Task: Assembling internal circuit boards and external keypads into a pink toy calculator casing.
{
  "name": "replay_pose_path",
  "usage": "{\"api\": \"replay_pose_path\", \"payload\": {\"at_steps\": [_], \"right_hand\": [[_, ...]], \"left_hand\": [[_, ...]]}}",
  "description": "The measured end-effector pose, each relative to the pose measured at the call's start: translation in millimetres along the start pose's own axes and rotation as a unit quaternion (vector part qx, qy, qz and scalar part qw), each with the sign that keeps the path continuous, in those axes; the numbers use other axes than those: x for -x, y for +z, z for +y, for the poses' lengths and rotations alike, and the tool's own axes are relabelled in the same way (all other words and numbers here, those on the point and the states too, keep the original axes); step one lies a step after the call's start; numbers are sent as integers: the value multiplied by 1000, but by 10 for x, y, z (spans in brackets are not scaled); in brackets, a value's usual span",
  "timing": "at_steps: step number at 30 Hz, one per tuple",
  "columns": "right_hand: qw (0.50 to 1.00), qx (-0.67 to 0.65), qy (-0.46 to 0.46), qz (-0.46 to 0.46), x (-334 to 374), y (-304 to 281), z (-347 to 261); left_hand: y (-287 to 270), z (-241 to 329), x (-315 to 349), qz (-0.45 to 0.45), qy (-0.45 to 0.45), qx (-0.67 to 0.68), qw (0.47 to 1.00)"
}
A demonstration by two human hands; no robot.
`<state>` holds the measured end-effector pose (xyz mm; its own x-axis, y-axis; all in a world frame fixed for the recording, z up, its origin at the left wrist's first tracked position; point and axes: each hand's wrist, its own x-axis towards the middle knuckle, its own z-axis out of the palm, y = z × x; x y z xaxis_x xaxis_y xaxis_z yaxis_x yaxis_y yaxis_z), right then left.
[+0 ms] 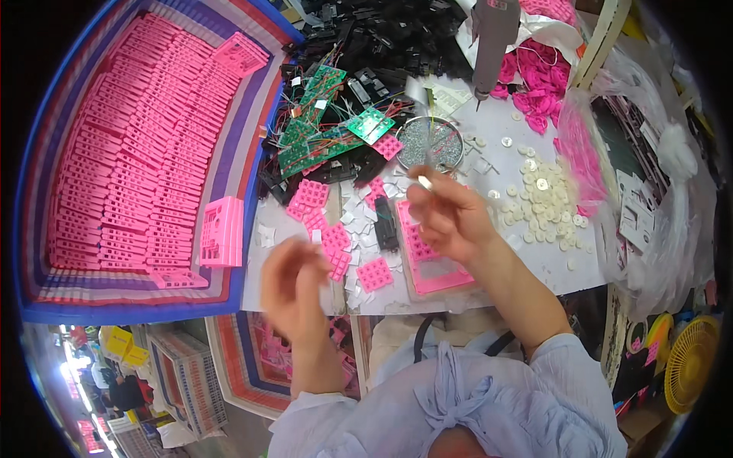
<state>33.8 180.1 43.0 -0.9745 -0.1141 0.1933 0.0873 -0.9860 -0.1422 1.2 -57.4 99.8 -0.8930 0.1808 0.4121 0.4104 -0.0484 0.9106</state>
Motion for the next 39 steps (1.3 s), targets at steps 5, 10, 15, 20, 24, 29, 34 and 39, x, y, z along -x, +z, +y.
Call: {"api": "replay_pose_path", "payload": {"at_steps": [5, 10, 15, 20, 24, 29, 34, 39], "right_hand": [[996, 37, 64, -50, 59, -41, 173], [978, 76, 141, -134, 75, -246, 98], [968, 128, 215, -7, 215, -314, 129], [808, 535, 156, 192, 341, -125, -163], [744, 634, 53, 203, 448, -99, -580], [870, 488, 25, 62, 415, 199, -445], [901, 425, 39, 78, 480, 281, -241], [888, 421, -21, 185, 504, 215, -32]], "left_hand": [[271, -285, -388, -229, -16, -64, 971], [514, -208, -527, -395, 7, 2, 919], [557, -260, -519, -413, 65, -20, 908], [319, -249, -462, -262, -152, 126, 945], [293, -242, -509, -276, -161, 180, 930], [482, -286, -430, -253, -223, 164, 927], [622, -377, -294, -181, -256, 186, 931], [561, -485, -200, -182, -265, 206, 924]]}}
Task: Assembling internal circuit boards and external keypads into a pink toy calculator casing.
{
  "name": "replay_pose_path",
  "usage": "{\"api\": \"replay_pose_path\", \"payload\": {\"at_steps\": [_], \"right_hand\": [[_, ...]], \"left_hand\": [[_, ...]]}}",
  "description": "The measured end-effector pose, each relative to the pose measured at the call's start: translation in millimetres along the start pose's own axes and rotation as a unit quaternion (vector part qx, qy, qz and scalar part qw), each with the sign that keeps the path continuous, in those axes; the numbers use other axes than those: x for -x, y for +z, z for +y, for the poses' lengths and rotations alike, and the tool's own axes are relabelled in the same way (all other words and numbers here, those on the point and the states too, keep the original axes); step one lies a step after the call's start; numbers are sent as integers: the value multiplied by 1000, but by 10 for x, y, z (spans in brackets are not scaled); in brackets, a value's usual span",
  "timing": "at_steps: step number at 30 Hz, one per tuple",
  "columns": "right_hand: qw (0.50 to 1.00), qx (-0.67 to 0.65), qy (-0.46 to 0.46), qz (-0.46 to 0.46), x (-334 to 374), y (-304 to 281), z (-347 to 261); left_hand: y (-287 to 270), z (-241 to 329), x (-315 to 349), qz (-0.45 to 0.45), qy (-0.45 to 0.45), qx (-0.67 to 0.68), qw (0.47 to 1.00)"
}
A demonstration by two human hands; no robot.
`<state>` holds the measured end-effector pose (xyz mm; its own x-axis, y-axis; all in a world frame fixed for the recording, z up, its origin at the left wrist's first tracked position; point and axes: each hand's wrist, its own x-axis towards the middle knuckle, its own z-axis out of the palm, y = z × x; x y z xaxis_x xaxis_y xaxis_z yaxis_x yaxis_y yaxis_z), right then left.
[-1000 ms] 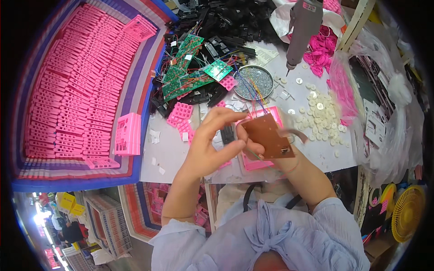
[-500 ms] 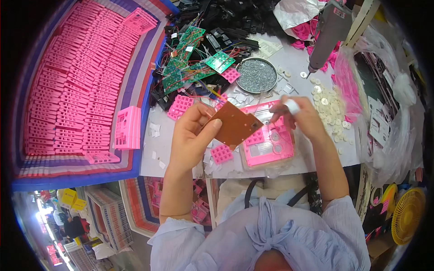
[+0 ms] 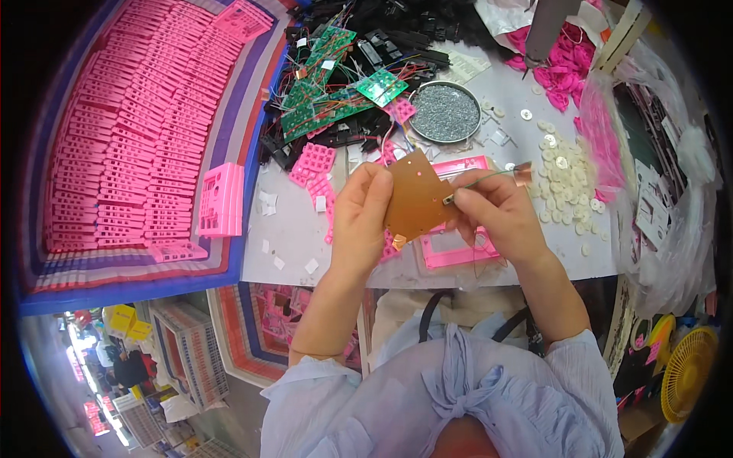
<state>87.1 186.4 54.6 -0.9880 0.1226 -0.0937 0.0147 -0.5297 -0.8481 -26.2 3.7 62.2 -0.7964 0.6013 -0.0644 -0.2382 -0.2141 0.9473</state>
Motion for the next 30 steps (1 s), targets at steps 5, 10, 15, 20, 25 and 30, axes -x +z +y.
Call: {"api": "replay_pose_path", "payload": {"at_steps": [5, 10, 15, 20, 25, 30], "right_hand": [[999, -10, -5, 33, -55, 16, 73], [998, 17, -20, 52, -42, 58, 101], [996, 11, -52, 69, -24, -48, 48], [997, 24, -15, 78, -32, 80, -29], [995, 25, 66, 67, -101, 20, 38], [978, -25, 196, -66, -97, 30, 156]], "left_hand": [[66, 54, 143, -27, -76, 107, 991], [-73, -61, 252, -47, -39, 9, 998], [-107, -141, 236, -34, -40, 60, 997], [-124, -229, 259, -26, -20, 11, 999], [-49, -230, 289, -42, 3, -41, 998], [37, -144, 265, -155, -7, 74, 985]]}}
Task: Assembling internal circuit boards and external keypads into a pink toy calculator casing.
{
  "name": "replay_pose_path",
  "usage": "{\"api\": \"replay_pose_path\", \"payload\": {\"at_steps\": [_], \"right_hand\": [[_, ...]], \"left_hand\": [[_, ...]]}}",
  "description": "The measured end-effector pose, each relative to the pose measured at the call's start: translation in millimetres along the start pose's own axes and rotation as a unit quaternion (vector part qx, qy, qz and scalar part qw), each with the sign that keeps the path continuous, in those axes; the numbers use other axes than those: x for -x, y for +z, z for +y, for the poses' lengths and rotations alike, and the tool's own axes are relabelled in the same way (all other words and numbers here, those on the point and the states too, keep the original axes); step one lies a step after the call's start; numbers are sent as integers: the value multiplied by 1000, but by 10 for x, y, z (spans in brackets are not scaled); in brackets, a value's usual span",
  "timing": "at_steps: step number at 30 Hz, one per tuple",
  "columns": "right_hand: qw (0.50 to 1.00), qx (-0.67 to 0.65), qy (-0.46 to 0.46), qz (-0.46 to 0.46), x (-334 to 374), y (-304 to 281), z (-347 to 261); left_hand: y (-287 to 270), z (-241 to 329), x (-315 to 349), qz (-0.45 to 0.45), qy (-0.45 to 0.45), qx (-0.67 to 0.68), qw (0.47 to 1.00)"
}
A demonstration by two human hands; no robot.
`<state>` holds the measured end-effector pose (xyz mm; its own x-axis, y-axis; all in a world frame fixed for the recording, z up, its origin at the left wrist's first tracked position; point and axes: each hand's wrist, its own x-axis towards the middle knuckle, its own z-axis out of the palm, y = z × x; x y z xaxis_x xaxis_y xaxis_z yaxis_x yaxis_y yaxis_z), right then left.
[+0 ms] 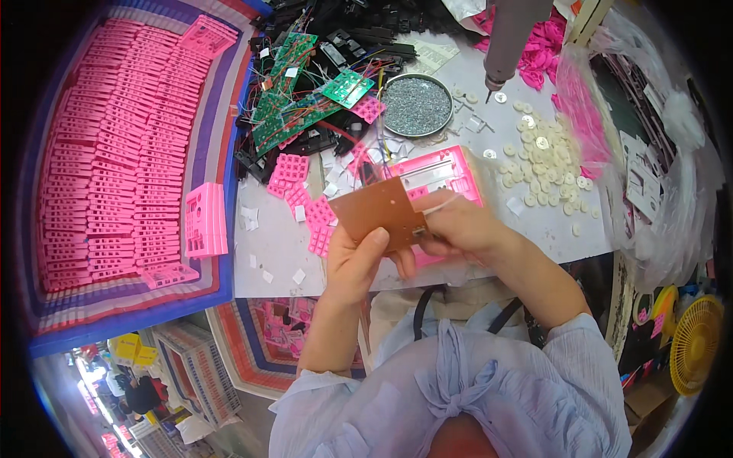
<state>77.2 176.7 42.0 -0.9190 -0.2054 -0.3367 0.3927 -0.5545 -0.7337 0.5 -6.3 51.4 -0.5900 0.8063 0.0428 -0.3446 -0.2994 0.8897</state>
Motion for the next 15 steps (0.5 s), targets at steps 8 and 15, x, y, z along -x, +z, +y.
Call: {"api": "replay_pose_path", "payload": {"at_steps": [8, 15], "right_hand": [[776, 477, -325, 253, 325, -58, -58], [573, 611, -516, 179, 236, 306, 67]], "left_hand": [[-106, -104, -18, 130, -83, 120, 981], [214, -141, -31, 138, -124, 187, 965]]}}
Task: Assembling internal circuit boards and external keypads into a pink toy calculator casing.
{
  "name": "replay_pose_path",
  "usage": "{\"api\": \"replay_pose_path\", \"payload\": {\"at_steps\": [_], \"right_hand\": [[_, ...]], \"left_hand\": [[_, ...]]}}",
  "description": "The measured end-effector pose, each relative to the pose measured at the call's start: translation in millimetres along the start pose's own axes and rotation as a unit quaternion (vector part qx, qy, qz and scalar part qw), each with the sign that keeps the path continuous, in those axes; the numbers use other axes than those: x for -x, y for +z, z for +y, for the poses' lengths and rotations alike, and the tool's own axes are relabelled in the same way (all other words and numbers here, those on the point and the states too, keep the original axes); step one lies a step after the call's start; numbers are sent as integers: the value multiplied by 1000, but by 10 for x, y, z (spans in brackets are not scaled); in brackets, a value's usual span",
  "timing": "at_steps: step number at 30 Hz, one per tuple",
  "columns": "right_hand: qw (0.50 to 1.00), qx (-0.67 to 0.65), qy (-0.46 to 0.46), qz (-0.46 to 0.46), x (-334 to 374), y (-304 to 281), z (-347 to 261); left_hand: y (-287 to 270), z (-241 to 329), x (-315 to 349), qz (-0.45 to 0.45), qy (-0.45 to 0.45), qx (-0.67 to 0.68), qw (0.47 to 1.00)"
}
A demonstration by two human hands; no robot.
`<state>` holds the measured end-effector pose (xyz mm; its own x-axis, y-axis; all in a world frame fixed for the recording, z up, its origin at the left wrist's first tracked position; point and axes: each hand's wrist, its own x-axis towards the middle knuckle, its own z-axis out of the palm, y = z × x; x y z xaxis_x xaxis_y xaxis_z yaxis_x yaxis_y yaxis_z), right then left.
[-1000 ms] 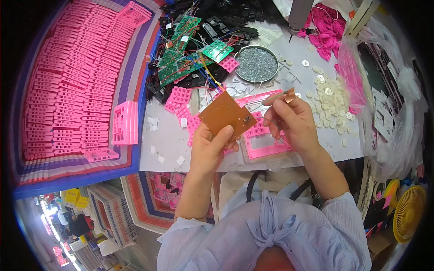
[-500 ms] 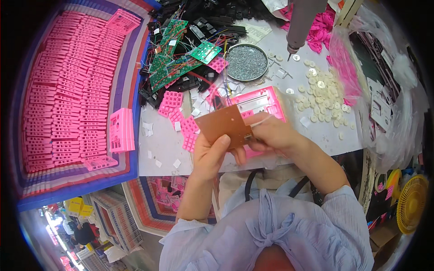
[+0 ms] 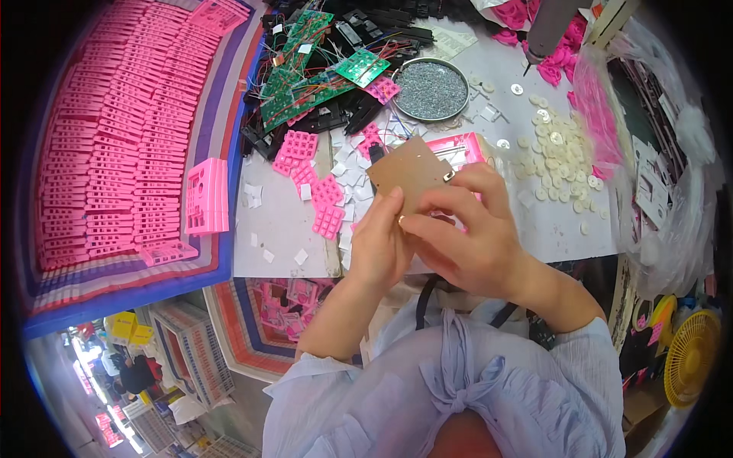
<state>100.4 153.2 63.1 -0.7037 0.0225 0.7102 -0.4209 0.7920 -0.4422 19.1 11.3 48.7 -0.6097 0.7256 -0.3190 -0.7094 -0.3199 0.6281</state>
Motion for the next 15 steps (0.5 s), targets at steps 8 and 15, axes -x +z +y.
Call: {"api": "replay_pose_path", "payload": {"at_steps": [8, 15], "right_hand": [[1000, 11, -7, 12, -10, 83, 38], [992, -84, 87, 35, 83, 124, 2]], "left_hand": [[41, -98, -6, -7, 63, -37, 997], [-50, -138, 9, -34, 95, -133, 986]]}}
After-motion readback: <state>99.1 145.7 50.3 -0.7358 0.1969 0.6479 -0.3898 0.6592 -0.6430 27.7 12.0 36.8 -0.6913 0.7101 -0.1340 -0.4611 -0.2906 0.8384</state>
